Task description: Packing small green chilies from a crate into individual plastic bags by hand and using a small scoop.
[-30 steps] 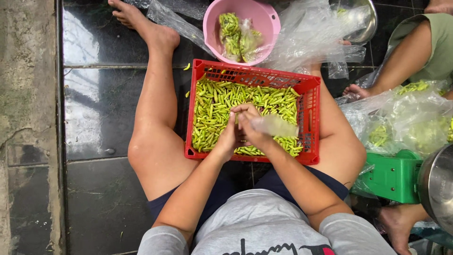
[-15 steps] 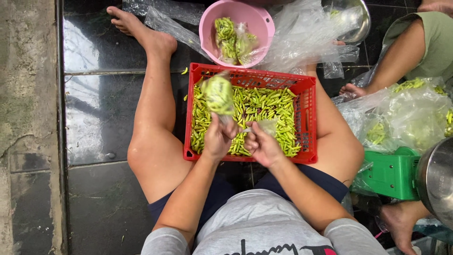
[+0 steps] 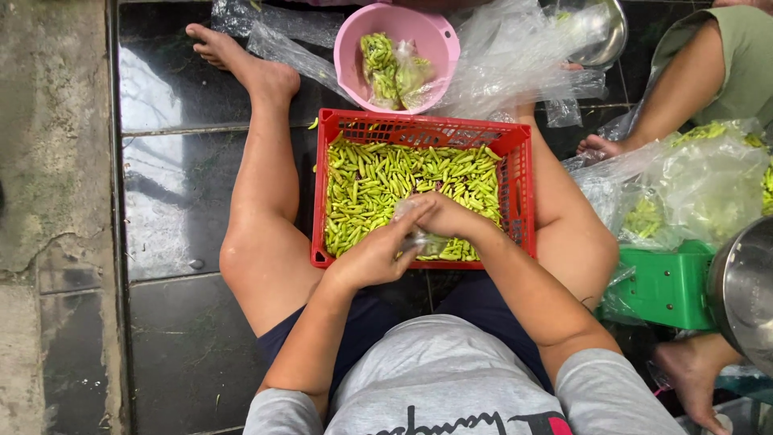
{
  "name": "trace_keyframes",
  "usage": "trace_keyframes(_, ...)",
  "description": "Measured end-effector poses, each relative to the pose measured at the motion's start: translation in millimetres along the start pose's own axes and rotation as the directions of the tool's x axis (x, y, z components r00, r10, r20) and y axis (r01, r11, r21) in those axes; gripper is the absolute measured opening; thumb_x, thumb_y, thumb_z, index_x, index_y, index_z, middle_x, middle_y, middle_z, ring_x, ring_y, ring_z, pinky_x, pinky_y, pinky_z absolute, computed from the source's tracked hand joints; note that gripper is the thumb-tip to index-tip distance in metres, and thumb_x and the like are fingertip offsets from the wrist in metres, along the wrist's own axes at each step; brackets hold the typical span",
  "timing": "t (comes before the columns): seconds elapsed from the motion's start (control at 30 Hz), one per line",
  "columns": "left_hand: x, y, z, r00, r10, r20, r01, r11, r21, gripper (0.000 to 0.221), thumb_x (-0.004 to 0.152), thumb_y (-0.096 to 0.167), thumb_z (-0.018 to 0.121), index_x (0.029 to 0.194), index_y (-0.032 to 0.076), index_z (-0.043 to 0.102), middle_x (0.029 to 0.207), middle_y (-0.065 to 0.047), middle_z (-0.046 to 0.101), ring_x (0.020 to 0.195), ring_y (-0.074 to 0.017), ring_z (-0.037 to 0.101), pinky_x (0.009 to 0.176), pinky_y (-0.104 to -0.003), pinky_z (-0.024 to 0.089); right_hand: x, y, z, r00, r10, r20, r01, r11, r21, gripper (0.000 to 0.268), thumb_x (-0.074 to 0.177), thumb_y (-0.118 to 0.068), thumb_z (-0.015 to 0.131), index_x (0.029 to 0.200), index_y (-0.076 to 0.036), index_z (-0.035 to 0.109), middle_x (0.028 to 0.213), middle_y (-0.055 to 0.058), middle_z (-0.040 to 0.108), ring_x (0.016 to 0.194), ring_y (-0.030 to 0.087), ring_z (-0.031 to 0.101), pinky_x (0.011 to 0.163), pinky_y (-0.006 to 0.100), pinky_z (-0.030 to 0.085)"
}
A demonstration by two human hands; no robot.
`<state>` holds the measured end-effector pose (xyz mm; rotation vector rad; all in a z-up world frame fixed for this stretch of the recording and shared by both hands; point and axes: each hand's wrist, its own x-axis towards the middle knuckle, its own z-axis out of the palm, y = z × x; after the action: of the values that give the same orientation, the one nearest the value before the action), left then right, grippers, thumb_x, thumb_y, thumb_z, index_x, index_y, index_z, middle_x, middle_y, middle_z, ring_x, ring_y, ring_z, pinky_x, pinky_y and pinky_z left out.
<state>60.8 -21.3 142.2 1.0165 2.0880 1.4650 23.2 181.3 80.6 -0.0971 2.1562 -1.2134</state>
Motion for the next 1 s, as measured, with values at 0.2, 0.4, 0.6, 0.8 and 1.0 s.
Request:
trace_keyframes(0.2,3.6,-23.6,23.9,0.917,0.307,-0.255,-0.157,0.864,0.478,0.069,0.087,0.010,0.068,0.151,0.003,0.045,0.083,-0.015,0.070,0.083,-0.0333,0.069,0.083,-0.045,0.055,-10.5,12.4,-7.1,0.933,-0.294,-0.208,0.262,0.950,-0.170,0.016,0.093,-0.006,0.067,0.107,-0.004,0.074,0.098,0.013,0.071,0.097,0.031,0.066,0.096,0.046,0.049)
trace_keyframes(0.4,2.7,-30.1,34.5,0.882,-0.271,-0.386,0.042,0.861,-0.508,0.099,0.090,-0.007,0.063,0.163,0.004,-0.003,0.082,-0.017,0.068,0.072,-0.0260,0.069,0.063,-0.033,0.060,-22.0,19.4,16.7,0.694,-0.600,-0.399,0.437,0.790,-0.429,0.013,0.082,-0.008,0.066,0.093,-0.013,0.072,0.089,0.004,0.064,0.091,0.026,0.062,0.087,0.041,0.046)
trace_keyframes(0.6,-0.3,-60.0,49.9,0.759,-0.597,-0.262,-0.149,0.233,-0.961,0.089,0.092,-0.004,0.067,0.161,0.009,0.013,0.088,-0.012,0.071,0.070,-0.0157,0.074,0.065,-0.028,0.064,-66.9,-14.7,25.1,0.376,-0.819,-0.434,0.479,0.573,-0.665,0.016,0.091,-0.017,0.064,0.104,-0.018,0.073,0.098,0.002,0.060,0.091,0.023,0.058,0.091,0.045,0.041)
trace_keyframes(0.8,-14.2,-20.0,57.9,0.790,-0.440,-0.427,-0.223,0.442,-0.869,0.090,0.095,-0.003,0.065,0.165,0.012,0.010,0.100,-0.017,0.072,0.087,-0.0233,0.073,0.088,-0.041,0.059,-93.9,-21.5,25.9,0.292,-0.889,-0.353,0.615,0.457,-0.643,0.019,0.089,-0.026,0.075,0.106,-0.017,0.076,0.103,0.005,0.067,0.091,0.024,0.064,0.088,0.043,0.047)
trace_keyframes(1.0,-24.8,2.3,46.9,0.819,-0.204,-0.536,-0.280,0.674,-0.684,0.082,0.094,-0.005,0.066,0.163,0.012,0.023,0.100,-0.018,0.074,0.091,-0.0233,0.071,0.089,-0.037,0.058,-132.6,-54.7,27.8,0.410,-0.805,-0.429,0.741,0.568,-0.358,0.062,0.088,0.005,0.070,0.145,-0.007,0.050,0.100,0.010,0.077,0.089,0.027,0.073,0.088,0.046,0.054)
